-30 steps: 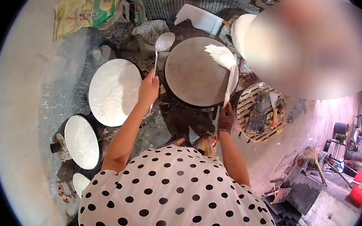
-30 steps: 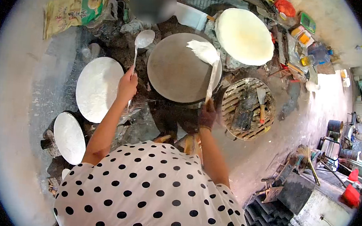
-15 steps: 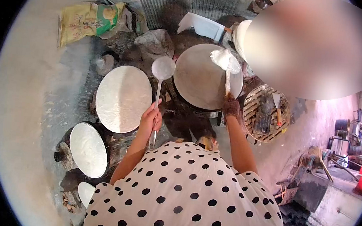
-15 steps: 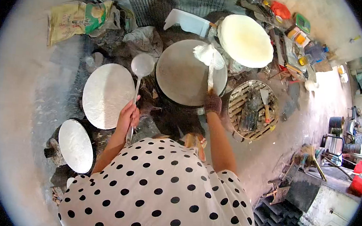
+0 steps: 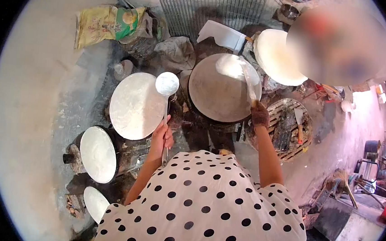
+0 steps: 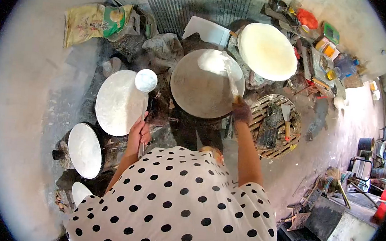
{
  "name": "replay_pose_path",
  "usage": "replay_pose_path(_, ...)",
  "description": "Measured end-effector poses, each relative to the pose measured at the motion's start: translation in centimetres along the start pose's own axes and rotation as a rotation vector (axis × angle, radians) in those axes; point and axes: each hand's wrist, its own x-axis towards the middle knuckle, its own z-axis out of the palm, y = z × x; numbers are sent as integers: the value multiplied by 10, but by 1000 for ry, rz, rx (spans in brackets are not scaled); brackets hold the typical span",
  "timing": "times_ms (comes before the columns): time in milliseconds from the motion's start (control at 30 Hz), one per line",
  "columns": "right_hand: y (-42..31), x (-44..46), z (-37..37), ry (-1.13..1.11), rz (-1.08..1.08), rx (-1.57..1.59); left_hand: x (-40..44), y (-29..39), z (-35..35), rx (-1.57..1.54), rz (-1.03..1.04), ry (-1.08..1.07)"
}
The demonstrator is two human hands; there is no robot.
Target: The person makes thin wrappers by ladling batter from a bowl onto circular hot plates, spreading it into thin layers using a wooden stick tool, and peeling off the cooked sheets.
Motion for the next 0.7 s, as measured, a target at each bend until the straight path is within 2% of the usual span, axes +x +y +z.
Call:
replay_pose_path(33, 0, 4, 3, -6, 28, -124, -2, -1, 2, -36, 1, 23)
replay_pose_path(67, -1, 9, 8, -13, 29, -119, -3, -4, 3, -31, 2, 30)
replay_pose_path(133, -45, 2, 15, -138, 35, -393, -5, -11, -1, -79, -20, 28)
replay_pose_path(167, 2, 41, 46, -150, -138, -489, -5, -14, 0, -74, -17, 34)
replay_pose_path(200, -15, 34, 41, -157, -139, -485, -7, -18, 1, -73, -21, 59)
replay_pose_path(267, -72, 6, 21, -302, -57, -344, -10, -22, 4, -66, -28, 89)
replay_pose_path(300, -47, 23, 28, -307, -56, -340, -12, -23, 5, -68, -34, 87)
replay_pose_path(333, 3, 57, 39, -389, -178, -216, -14, -24, 6, -71, -40, 86)
replay_pose_path(400, 35, 74, 23, -473, -303, -86, -19, -29, 5, -65, -27, 90)
replay_pose_path(467, 18, 60, -20, -450, -139, 443, -21, -35, 4, -66, -4, 93)
replay_pose_path(500, 9, 57, -24, -458, -138, 444, -24, -38, 1, -106, 2, 65)
replay_pose_path(567, -5, 46, -24, -146, -132, -267, -29, -42, 2, -141, 2, 44)
replay_pose_path(600, -22, 34, -19, -152, -128, -265, -31, -43, 5, -146, -23, 71)
replay_pose_path(667, -61, 15, -5, -240, -154, -540, -35, -45, 11, -150, -45, 105)
replay_pose_path(700, 2, 55, 36, -222, -393, -598, -36, -46, 15, -169, -60, 118)
